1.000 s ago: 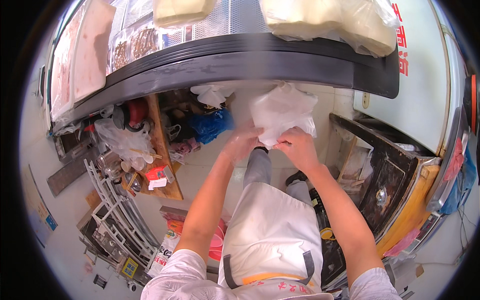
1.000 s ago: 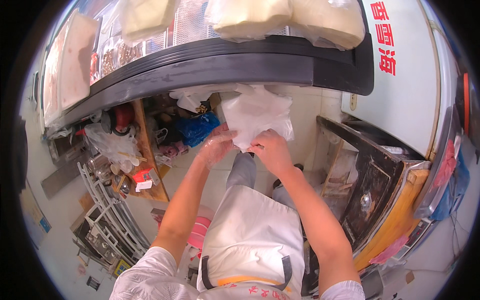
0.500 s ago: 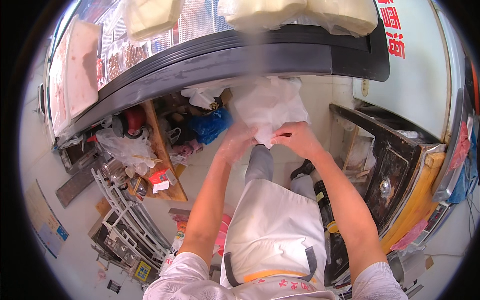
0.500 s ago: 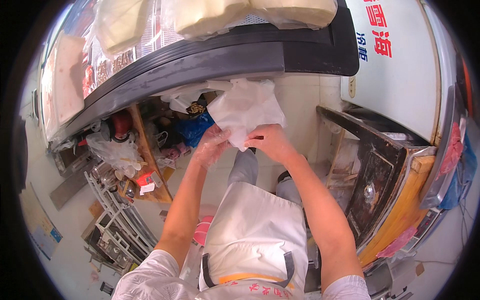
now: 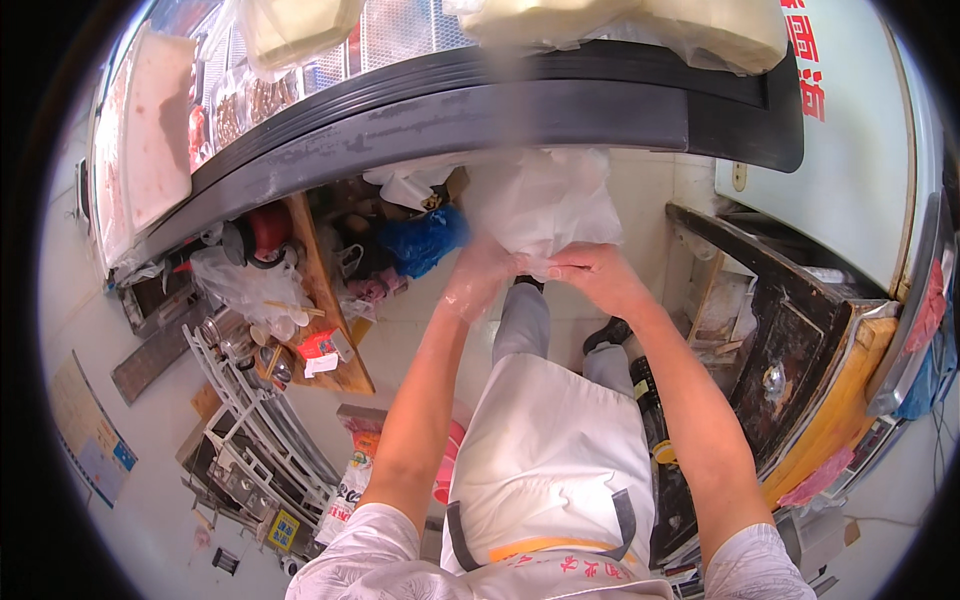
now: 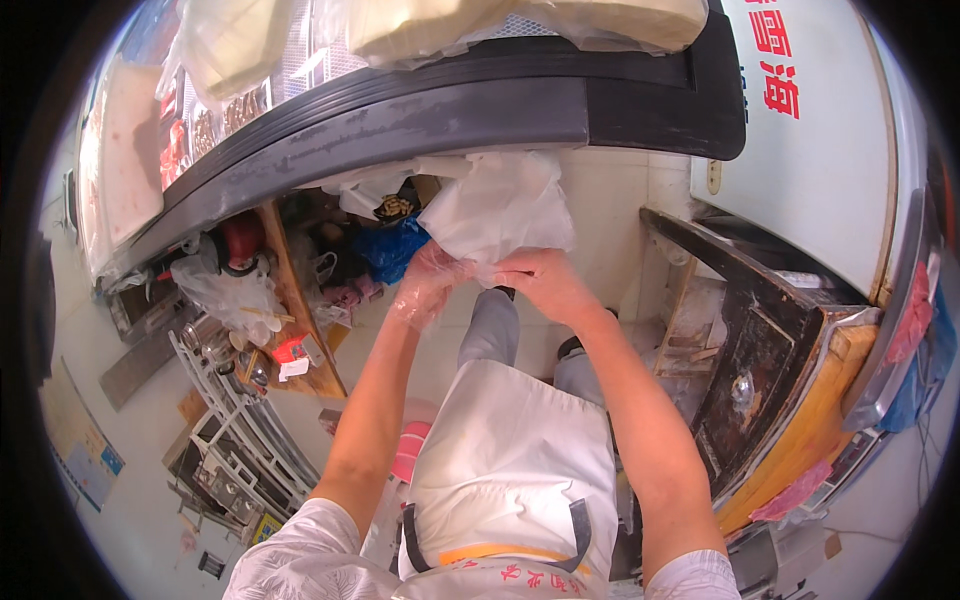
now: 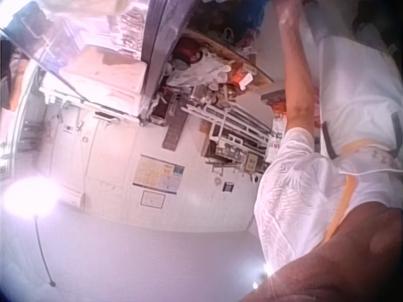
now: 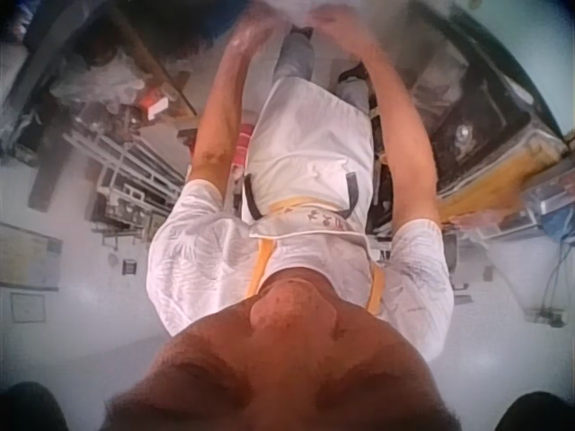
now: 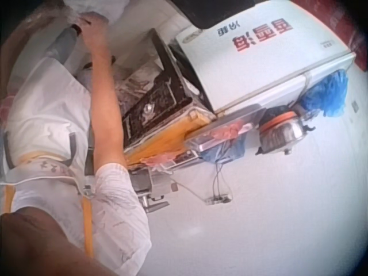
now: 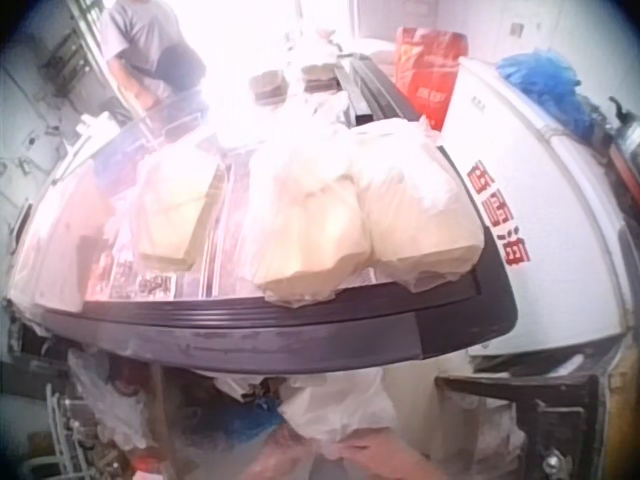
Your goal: The person retrieves a piece of meat from a refrigerated display case, weighs it, and cuts it into smaller pieces on a cutting board using a cleaver. The person then places the cut meat into a plastic bag.
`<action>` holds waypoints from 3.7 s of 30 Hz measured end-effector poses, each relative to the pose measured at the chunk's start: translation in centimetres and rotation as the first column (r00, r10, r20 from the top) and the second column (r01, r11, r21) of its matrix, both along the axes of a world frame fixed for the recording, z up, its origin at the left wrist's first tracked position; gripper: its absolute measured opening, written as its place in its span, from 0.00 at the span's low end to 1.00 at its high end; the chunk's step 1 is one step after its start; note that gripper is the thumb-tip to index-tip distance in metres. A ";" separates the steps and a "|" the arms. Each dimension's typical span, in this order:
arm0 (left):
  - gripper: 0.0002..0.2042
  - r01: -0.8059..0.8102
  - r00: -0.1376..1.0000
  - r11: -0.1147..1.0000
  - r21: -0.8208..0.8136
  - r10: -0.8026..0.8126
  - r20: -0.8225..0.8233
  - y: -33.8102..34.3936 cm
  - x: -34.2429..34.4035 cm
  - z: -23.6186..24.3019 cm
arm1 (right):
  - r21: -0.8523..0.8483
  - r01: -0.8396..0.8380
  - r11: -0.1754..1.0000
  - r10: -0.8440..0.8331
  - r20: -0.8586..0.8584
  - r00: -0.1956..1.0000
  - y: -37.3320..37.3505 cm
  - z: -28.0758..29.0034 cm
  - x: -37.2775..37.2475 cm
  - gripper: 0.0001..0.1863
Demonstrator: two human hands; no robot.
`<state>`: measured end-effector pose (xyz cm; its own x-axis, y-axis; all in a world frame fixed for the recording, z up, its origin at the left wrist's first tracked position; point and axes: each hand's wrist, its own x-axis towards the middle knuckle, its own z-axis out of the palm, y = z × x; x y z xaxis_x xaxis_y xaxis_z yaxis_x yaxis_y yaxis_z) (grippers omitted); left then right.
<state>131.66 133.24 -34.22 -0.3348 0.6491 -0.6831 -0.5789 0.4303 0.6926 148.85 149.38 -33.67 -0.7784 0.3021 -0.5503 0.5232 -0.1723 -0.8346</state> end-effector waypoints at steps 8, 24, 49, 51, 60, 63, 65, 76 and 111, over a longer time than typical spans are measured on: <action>0.13 -0.100 0.988 0.993 -0.069 0.091 -0.126 -1.4 0.6 -3.0 | 0.107 0.005 0.994 -0.028 0.214 0.977 1.1 2.0 -0.7 0.18; 0.10 -0.304 0.918 0.937 -0.173 0.337 0.209 0.0 5.5 1.8 | 0.254 -0.032 0.967 0.034 -0.002 0.999 -0.6 1.6 0.2 0.08; 0.09 -0.151 0.988 0.966 -0.211 0.156 0.005 -1.4 5.0 1.3 | -0.329 0.103 0.939 -0.054 0.154 0.987 0.2 0.2 -0.9 0.09; 0.09 -0.144 0.989 0.966 -0.216 0.148 0.000 -1.3 5.1 1.3 | -0.357 0.084 0.930 -0.037 0.136 0.990 0.2 -0.2 -0.7 0.08; 0.10 -0.162 0.987 0.966 -0.202 0.154 -0.054 -1.1 4.8 1.2 | -0.488 0.105 0.867 -0.062 0.102 0.993 0.8 -1.0 -0.4 0.07; 0.11 -0.112 0.993 0.974 -0.195 0.104 -0.052 -1.3 4.8 0.8 | -0.444 0.140 0.885 -0.108 0.097 0.989 0.9 -0.8 -0.5 0.05; 0.11 -0.157 0.987 0.972 -0.177 0.150 -0.049 -1.4 4.8 0.5 | -0.352 0.155 0.923 -0.130 0.092 0.987 0.8 -0.5 -0.6 0.04; 0.32 -0.053 0.934 0.973 -0.223 0.127 0.333 -5.1 9.6 2.1 | 0.724 -0.523 0.450 0.524 0.260 0.811 -4.5 -3.9 6.8 0.02; 0.09 0.582 0.810 0.813 0.033 -0.574 -0.122 8.2 16.0 34.2 | -0.266 0.844 0.466 -0.884 -0.169 0.435 -6.8 33.3 28.1 0.14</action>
<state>147.64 141.39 -0.02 0.0519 0.7862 -0.6158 -0.1630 0.6150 0.7715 176.92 142.55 -0.33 -0.2566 0.8440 -0.4709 -0.1795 -0.5204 -0.8349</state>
